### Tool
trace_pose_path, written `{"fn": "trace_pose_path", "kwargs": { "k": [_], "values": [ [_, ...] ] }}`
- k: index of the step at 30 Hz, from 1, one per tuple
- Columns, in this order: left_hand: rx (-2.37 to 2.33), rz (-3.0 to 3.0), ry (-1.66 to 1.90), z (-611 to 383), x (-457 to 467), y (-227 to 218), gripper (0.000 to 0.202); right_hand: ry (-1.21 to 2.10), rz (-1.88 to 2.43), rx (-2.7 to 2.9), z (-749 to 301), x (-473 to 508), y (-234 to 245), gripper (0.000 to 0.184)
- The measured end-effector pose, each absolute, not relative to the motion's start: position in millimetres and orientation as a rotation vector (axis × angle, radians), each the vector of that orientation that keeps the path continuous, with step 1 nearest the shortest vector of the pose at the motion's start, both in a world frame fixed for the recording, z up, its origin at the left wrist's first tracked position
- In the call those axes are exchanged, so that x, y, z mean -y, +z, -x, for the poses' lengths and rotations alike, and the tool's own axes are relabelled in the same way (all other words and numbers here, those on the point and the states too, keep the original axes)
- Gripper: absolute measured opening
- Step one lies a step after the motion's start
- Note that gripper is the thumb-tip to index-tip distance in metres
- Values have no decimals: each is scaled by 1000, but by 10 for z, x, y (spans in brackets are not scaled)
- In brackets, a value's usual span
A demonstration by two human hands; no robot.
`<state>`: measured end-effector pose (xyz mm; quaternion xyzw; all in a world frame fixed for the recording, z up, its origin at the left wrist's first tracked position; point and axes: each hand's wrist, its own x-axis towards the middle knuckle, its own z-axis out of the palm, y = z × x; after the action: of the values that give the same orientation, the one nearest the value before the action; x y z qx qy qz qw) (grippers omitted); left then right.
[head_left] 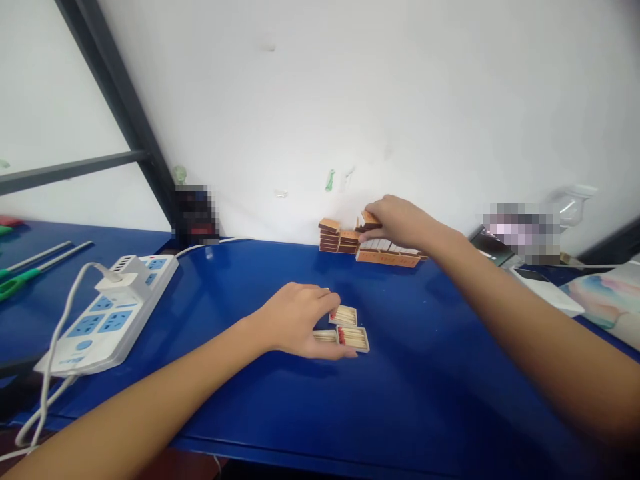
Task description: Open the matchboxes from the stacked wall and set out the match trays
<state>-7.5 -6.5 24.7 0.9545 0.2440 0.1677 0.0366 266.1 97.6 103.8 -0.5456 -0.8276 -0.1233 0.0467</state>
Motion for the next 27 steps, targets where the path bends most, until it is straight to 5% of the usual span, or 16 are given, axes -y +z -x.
{"fn": "trace_pose_path", "kwargs": {
  "k": [7,12,17,27],
  "values": [
    [-850,-2913,720,55,48,170,50,186,1593,2605,-2840,-377,357,32],
    [-847,-2902,875,29,24,147,45,345,1475,2396,-3002,-346,406,57],
    [-811,-2943,919,25,22,148,42,57,1442,2256,-2664,-645,853,38],
    [-727,-2998,1004,53,3,140,43,-207,1833,2558,-1769,-1304,916,42]
  ]
}}
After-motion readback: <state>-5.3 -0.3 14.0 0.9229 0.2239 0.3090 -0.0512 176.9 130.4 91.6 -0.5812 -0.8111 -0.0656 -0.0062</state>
